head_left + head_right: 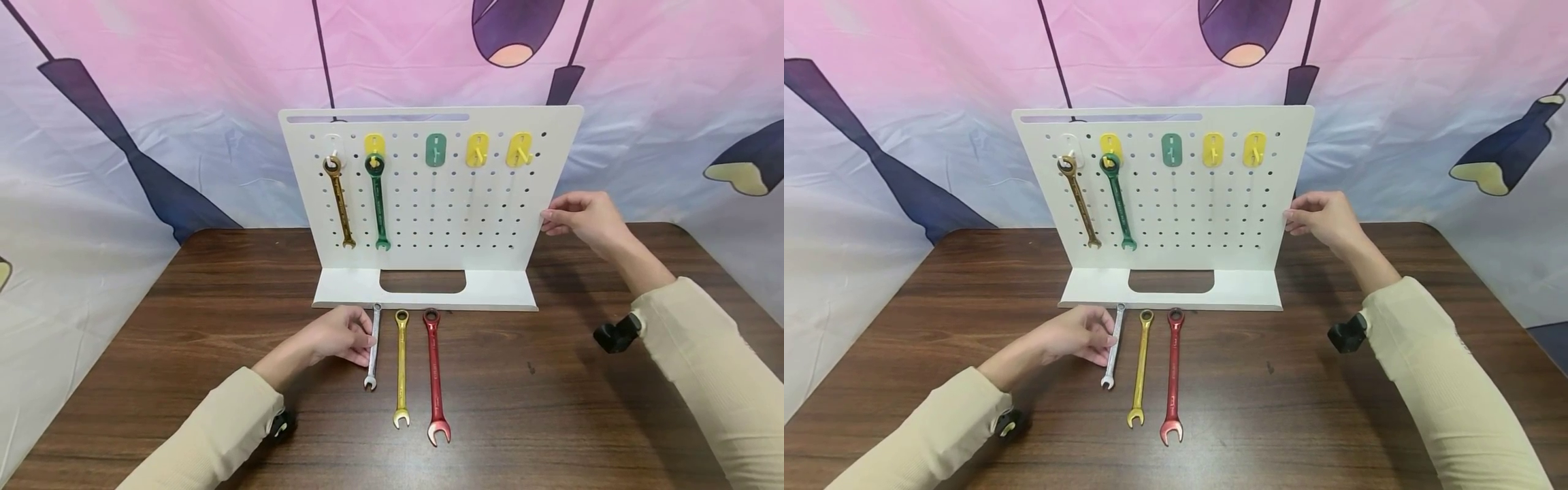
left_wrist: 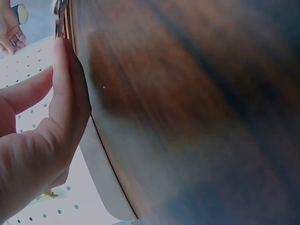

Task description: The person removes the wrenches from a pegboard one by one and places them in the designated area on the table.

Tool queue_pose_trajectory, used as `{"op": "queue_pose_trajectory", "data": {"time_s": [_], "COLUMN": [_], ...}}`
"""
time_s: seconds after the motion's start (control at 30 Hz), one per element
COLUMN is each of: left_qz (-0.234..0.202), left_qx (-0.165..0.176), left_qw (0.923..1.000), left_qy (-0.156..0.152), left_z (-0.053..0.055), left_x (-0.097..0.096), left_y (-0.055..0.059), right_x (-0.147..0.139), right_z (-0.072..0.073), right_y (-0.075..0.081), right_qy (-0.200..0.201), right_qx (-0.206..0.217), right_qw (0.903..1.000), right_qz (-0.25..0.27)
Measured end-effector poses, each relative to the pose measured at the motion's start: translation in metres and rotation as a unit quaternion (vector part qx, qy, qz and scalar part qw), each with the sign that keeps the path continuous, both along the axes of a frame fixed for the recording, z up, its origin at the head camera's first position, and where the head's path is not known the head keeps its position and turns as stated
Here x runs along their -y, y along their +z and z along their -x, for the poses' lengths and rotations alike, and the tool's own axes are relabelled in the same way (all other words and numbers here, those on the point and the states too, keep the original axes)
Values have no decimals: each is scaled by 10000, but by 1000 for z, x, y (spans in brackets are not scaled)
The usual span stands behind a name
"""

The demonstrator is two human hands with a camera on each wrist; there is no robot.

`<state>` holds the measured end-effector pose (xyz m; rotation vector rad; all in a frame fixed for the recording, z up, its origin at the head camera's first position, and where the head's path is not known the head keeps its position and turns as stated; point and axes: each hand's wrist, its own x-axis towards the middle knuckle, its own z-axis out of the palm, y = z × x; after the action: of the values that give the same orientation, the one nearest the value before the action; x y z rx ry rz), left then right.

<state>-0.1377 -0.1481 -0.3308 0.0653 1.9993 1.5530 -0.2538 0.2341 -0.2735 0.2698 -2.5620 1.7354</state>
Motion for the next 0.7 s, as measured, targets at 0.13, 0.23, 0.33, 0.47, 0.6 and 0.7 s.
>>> {"op": "queue_pose_trajectory", "data": {"time_s": [0.13,0.23,0.33,0.47,0.6,0.7], "left_qz": [59,142,272,505,721,828], "left_qx": [52,55,49,-47,-185,-240], "left_qw": [10000,9999,9995,9985,9968,9958], "left_qy": [-4,44,140,222,273,318], "left_z": [-1,-1,-1,-2,-2,-3], "left_x": [-1,-2,-3,-6,-10,-11], "left_y": [-1,-1,-1,-1,-1,0], "right_x": [1,2,2,2,1,1], "right_z": [0,0,-1,-1,0,0], "right_y": [0,0,0,0,0,-1], "right_qy": [19,25,35,28,20,21], "right_qx": [10,-1,-11,-30,-43,-53], "right_qw": [10000,9999,9999,9999,9999,9999], "right_qz": [61,102,138,132,102,97]}}
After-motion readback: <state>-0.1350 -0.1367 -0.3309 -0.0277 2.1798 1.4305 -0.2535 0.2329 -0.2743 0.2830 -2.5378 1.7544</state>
